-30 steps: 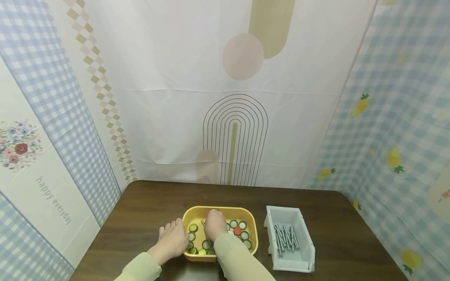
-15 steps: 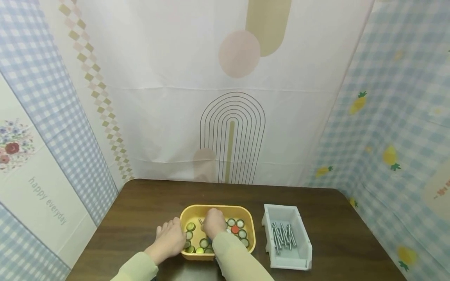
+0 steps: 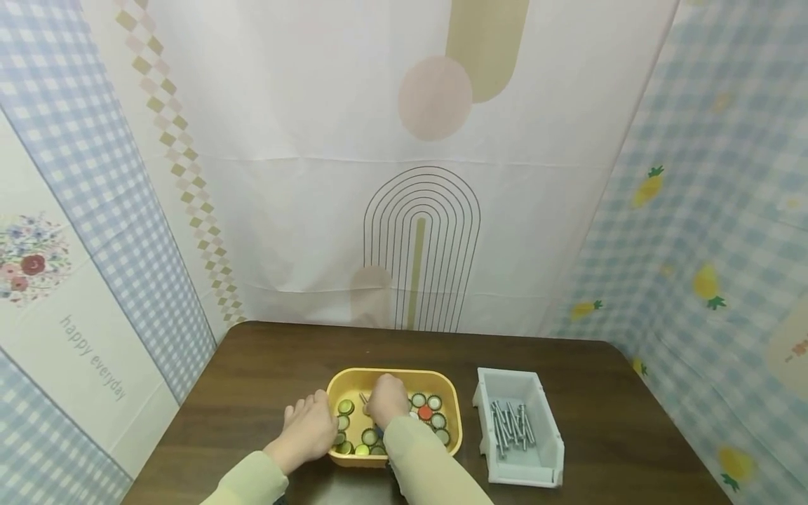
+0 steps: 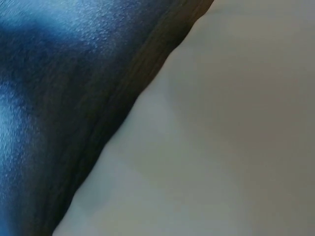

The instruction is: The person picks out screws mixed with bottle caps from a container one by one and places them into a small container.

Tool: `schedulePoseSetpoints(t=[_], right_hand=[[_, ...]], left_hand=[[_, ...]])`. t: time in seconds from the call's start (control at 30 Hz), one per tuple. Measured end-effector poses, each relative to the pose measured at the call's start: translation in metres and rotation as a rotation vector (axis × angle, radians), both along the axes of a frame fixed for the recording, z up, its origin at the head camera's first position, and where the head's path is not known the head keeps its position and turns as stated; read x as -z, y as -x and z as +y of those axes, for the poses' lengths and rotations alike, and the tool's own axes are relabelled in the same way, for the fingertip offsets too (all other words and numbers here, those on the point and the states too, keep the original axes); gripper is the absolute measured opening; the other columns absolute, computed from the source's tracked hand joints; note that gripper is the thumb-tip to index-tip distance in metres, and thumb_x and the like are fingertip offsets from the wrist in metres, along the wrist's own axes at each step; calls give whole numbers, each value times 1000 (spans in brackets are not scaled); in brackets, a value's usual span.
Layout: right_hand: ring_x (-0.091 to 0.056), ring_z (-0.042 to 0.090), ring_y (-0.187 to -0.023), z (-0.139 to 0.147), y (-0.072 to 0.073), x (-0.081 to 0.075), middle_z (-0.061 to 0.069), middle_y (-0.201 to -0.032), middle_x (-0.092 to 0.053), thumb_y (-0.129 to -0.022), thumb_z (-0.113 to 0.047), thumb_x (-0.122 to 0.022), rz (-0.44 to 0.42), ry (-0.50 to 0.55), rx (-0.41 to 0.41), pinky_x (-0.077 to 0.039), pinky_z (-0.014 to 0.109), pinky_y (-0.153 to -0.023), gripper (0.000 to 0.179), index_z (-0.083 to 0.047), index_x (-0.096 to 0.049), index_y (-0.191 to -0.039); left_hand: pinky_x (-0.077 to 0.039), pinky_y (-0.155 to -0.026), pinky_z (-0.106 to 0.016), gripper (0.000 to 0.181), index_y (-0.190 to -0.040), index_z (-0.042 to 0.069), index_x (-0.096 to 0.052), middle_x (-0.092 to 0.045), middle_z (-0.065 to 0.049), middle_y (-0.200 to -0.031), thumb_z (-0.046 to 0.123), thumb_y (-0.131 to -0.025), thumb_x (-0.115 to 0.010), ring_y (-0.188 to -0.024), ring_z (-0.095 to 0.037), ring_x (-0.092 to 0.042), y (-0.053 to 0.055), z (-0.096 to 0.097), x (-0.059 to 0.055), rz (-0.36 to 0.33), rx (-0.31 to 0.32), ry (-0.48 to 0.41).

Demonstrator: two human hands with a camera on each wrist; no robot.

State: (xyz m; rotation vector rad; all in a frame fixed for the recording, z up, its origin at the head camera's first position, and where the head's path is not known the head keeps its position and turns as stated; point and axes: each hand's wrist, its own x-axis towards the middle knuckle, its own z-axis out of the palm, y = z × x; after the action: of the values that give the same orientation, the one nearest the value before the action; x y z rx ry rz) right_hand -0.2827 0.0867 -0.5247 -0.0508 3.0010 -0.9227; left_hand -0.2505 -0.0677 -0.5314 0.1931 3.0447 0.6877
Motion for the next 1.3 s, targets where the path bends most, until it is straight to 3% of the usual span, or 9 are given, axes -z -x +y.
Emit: schedulePoseSetpoints(t=[0.27,0.4,0.53,0.6,0.67,0.77,0.87,1.1,1.3], right_hand=[[-48,13,-50,0,4,3,-5,-48,-51,-69,-4,-80,14,-52,-8,-45,30,-52,27,-11,-60,-52],[-38,11,-42,3,5,4,-8,-42,-40,-71,0,-72,20,-20,-66,-35,26,-44,38,-15,-48,-46],[-24,8,-36,12,2,-5,-11,-38,-27,-74,3,-62,6,36,-129,-26,25,-39,46,-19,-36,-43],[-28,6,-36,19,-2,-17,-10,-39,-33,-76,1,-61,-16,71,-134,-29,24,-38,42,-17,-41,-45],[-34,7,-38,32,-6,-32,-6,-45,-45,-80,-2,-63,-48,125,-145,-33,25,-39,34,-13,-53,-50],[-51,11,-50,60,-11,-53,2,-63,-61,-84,-9,-68,-71,177,-124,-45,28,-46,13,-8,-68,-71],[-57,16,-58,94,-14,-66,4,-71,-64,-85,-10,-69,-76,219,-74,-49,31,-52,5,-6,-71,-82],[-62,21,-68,170,-29,-71,6,-79,-65,-86,-12,-69,-63,201,56,-51,34,-58,9,-4,-70,-89],[-61,21,-73,214,-43,-68,6,-85,-64,-88,-13,-67,-58,169,130,-50,36,-62,13,-2,-67,-95]], left_hand=[[-29,-74,-49,24,-92,4,-45,-43,-9,-80,22,-86,-60,-77,-29,-42,-1,0,0,11,8,-13],[-29,-75,-49,24,-92,4,-45,-44,-9,-80,21,-85,-60,-78,-29,-42,0,-1,3,22,4,-13],[-29,-75,-49,23,-92,4,-46,-44,-9,-80,21,-85,-59,-78,-29,-42,2,-2,3,24,8,-15],[-29,-76,-49,23,-92,4,-46,-44,-9,-80,21,-85,-59,-78,-29,-42,2,-3,2,18,12,-16],[-29,-76,-49,23,-93,4,-46,-44,-9,-81,22,-86,-59,-79,-29,-42,1,-3,0,7,13,-16],[-29,-77,-49,25,-93,4,-47,-45,-9,-81,23,-86,-60,-79,-29,-42,0,-3,-1,-1,16,-15],[-29,-77,-49,26,-93,4,-47,-44,-9,-81,25,-86,-61,-79,-28,-42,-2,-2,0,-3,20,-13],[-29,-76,-48,27,-94,4,-48,-45,-8,-81,27,-86,-60,-79,-28,-42,-2,-4,2,3,21,-3],[-29,-77,-48,30,-98,2,-51,-48,-8,-84,28,-87,-59,-81,-28,-44,1,-9,2,1,38,-3]])
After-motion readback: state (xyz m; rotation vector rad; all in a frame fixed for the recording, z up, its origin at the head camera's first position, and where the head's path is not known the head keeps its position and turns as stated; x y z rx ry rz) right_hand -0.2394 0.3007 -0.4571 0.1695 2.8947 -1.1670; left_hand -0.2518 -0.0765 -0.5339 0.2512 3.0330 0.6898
